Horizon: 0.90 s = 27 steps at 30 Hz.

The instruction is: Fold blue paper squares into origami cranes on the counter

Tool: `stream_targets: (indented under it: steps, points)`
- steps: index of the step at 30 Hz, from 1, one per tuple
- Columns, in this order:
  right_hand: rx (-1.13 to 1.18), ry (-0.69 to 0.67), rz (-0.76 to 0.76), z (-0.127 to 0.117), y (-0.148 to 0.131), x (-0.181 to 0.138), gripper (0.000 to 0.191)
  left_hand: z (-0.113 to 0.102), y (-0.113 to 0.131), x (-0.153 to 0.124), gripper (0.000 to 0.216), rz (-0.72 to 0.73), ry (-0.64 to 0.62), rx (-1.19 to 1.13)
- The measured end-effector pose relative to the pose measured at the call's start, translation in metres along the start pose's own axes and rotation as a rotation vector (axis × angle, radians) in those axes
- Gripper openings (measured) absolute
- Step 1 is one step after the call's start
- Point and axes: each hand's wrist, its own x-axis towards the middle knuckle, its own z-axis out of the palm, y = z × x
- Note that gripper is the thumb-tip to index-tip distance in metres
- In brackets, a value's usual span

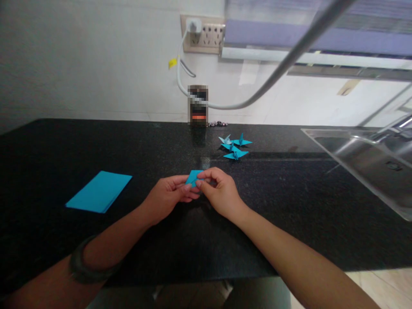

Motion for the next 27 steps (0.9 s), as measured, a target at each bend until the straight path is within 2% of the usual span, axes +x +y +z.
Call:
stream_targets:
  steps: [2,5,8,11,15,18,20,23,25,27]
  points:
    - [0.084,-0.021,0.042,-0.001,0.003,0.001,0.018,-0.001,0.000,0.000,0.026,-0.008,-0.007,0.010]
    - [0.178,-0.064,0.015,-0.003,0.005,0.001,0.038,-0.004,-0.003,0.002,0.025,-0.019,-0.057,0.041]
    - [0.175,-0.157,0.007,-0.006,0.004,0.002,0.052,-0.006,-0.007,0.002,0.034,0.015,-0.125,0.098]
    - [0.088,-0.268,0.057,-0.008,0.002,0.001,0.043,-0.008,-0.009,0.001,0.045,0.102,-0.140,0.250]
    - [0.014,-0.311,0.119,-0.009,0.001,0.000,0.041,-0.012,-0.004,-0.003,0.042,0.245,-0.120,0.558]
    - [-0.070,-0.369,0.185,-0.008,0.003,-0.001,0.021,-0.014,0.002,-0.005,0.039,0.337,-0.047,0.674]
    - [-0.100,-0.411,0.219,-0.007,0.002,-0.002,0.013,-0.014,0.002,-0.004,0.034,0.362,0.033,0.645]
    - [-0.008,-0.375,0.259,-0.004,-0.002,-0.003,0.018,-0.010,0.000,-0.001,0.034,0.326,0.121,0.386]
    - [0.086,-0.312,0.270,-0.001,-0.005,-0.003,0.021,-0.007,-0.002,0.001,0.035,0.265,0.104,0.118]
    - [0.147,-0.277,0.273,0.001,-0.007,-0.003,0.022,-0.006,-0.002,0.001,0.022,0.209,0.098,0.026]
